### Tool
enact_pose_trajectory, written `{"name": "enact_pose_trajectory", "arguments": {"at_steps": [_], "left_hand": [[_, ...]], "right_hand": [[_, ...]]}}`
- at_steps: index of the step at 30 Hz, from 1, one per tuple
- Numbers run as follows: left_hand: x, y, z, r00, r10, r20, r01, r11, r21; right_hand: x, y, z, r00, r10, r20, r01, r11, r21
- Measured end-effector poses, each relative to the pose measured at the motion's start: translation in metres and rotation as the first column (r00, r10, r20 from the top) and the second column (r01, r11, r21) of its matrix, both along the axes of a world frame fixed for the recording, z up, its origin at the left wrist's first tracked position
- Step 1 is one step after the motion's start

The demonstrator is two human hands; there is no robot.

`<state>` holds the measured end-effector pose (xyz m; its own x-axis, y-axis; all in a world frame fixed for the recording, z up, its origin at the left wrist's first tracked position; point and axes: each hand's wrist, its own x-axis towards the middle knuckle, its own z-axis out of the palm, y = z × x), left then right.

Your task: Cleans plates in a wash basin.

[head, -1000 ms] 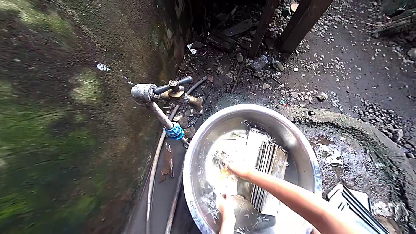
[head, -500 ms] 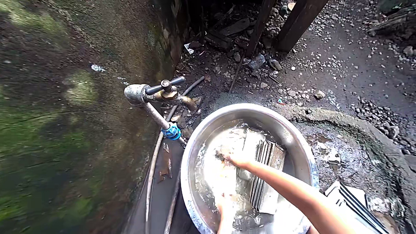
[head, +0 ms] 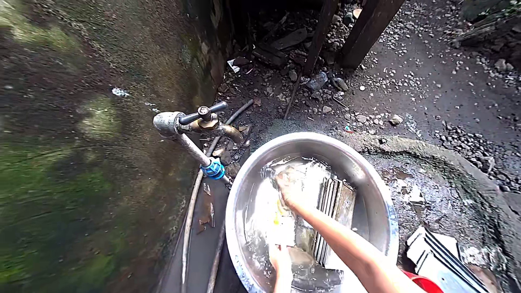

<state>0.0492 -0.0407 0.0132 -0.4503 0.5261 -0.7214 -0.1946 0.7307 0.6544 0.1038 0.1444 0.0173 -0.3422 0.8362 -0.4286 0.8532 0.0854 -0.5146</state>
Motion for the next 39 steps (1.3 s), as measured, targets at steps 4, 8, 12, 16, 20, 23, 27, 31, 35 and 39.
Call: {"name": "enact_pose_trajectory", "arguments": {"at_steps": [4, 8, 12, 16, 20, 23, 27, 31, 35, 39], "left_hand": [[0.001, 0.002, 0.003, 0.997, 0.065, 0.034, -0.064, 0.997, -0.044], [-0.002, 0.003, 0.012, 0.996, 0.032, 0.08, -0.028, 0.998, -0.056], [0.0, 0.0, -0.001, 1.0, -0.006, -0.009, 0.005, 1.0, -0.03], [0.0, 0.002, 0.003, 1.0, 0.024, 0.009, -0.024, 0.998, -0.06], [-0.002, 0.006, 0.011, 0.994, 0.034, 0.106, -0.025, 0.996, -0.081], [0.003, 0.001, 0.0, 0.995, 0.06, 0.076, -0.059, 0.998, -0.02], [0.002, 0.002, 0.004, 0.999, 0.022, 0.031, -0.02, 0.997, -0.075], [-0.002, 0.006, 0.014, 0.997, -0.015, 0.071, 0.022, 0.995, -0.098], [0.004, 0.002, 0.005, 0.998, 0.032, 0.057, -0.027, 0.997, -0.073], [0.0, 0.004, 0.007, 0.999, -0.006, 0.044, 0.01, 0.995, -0.1]], "right_hand": [[-0.006, -0.05, 0.006, 0.995, 0.063, -0.073, -0.074, 0.986, -0.151], [0.018, -0.041, 0.01, 0.978, 0.208, -0.01, -0.207, 0.966, -0.153], [-0.01, -0.019, 0.007, 0.991, -0.12, 0.054, 0.12, 0.993, 0.008], [-0.005, -0.074, 0.019, 0.985, 0.167, 0.045, -0.153, 0.962, -0.228], [0.03, -0.078, 0.014, 0.921, 0.388, 0.046, -0.383, 0.92, -0.079], [0.02, -0.038, 0.011, 0.992, 0.077, 0.096, -0.081, 0.996, 0.044], [-0.004, -0.05, 0.011, 0.991, -0.02, 0.133, 0.028, 0.998, -0.055], [0.012, -0.1, 0.016, 0.951, 0.303, 0.063, -0.293, 0.948, -0.127], [0.029, -0.064, 0.006, 0.989, 0.135, 0.057, -0.134, 0.991, -0.014], [-0.002, -0.025, 0.01, 0.975, -0.211, 0.072, 0.21, 0.977, 0.029]]}}
